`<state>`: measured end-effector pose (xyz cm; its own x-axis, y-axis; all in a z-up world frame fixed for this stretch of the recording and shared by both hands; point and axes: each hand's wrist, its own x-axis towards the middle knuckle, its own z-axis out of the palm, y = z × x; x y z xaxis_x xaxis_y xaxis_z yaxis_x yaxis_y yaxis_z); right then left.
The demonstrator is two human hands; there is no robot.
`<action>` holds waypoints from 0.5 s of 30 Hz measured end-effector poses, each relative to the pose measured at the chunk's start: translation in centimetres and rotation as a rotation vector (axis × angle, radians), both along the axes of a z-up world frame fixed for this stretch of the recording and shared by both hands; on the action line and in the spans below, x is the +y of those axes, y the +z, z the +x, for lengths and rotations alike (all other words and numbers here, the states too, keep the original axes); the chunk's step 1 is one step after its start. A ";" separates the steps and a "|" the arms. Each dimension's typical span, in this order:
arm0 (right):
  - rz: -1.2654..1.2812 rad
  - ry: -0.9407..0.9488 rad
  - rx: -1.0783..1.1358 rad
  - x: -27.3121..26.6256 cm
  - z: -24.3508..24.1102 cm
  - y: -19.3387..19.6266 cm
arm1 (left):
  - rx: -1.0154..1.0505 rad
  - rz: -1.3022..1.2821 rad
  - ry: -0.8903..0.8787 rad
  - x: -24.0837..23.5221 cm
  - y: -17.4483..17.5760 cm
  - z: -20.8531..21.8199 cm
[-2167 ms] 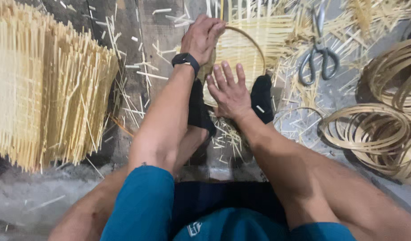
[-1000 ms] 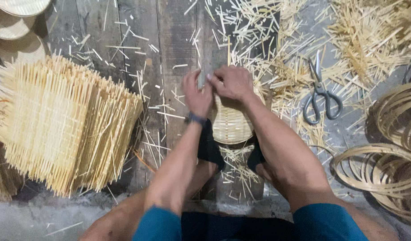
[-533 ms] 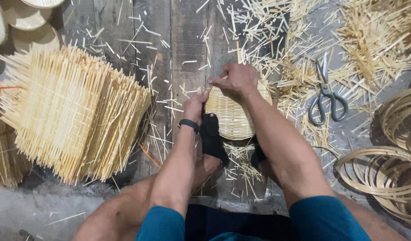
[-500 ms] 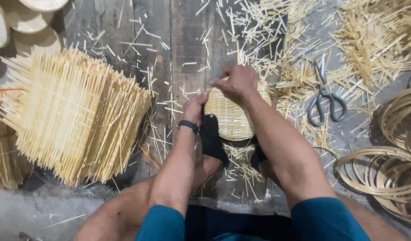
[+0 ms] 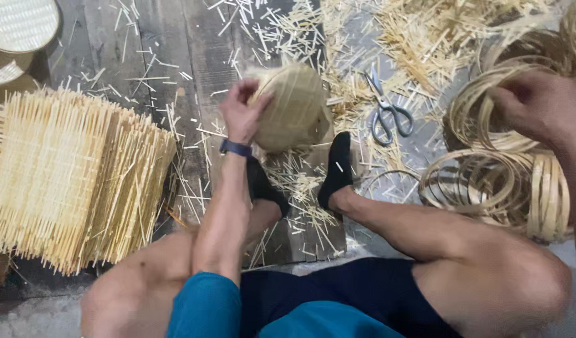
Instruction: The person sits on the floor and repeatedly places a circular bamboo frame on a rectangular bamboo mat, then uses shears to trim the excess bamboo strips around the frame. The trimmed mats are set aside, and the process is repeated with new mats.
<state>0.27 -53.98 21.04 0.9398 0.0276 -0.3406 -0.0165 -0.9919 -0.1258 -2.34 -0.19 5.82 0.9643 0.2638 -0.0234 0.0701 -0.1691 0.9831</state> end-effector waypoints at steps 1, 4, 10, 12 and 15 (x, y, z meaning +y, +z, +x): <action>0.050 -0.047 -0.044 -1.0 -1.4 -0.6 | -0.114 0.024 -0.026 -1.6 1.9 0.3; 0.161 -0.217 0.138 -2.3 -4.4 -5.2 | -0.143 0.316 -0.225 -5.1 5.4 -0.7; 0.547 -0.219 0.234 4.2 -6.2 -23.9 | -0.092 0.811 -0.637 -7.2 0.1 -8.9; 0.540 -0.167 0.141 5.6 -5.4 -28.4 | -0.141 0.860 -0.601 -6.0 -1.8 -11.4; 0.424 -0.142 -0.045 6.4 -4.7 -32.4 | -0.146 0.962 -0.585 -2.7 -2.9 -13.0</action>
<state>-4.47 -47.55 -11.36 0.9581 0.0254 -0.2854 -0.1341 -0.8406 -0.5248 -15.34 -2.90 2.95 0.9224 -0.3803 0.0679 -0.3722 -0.8278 0.4197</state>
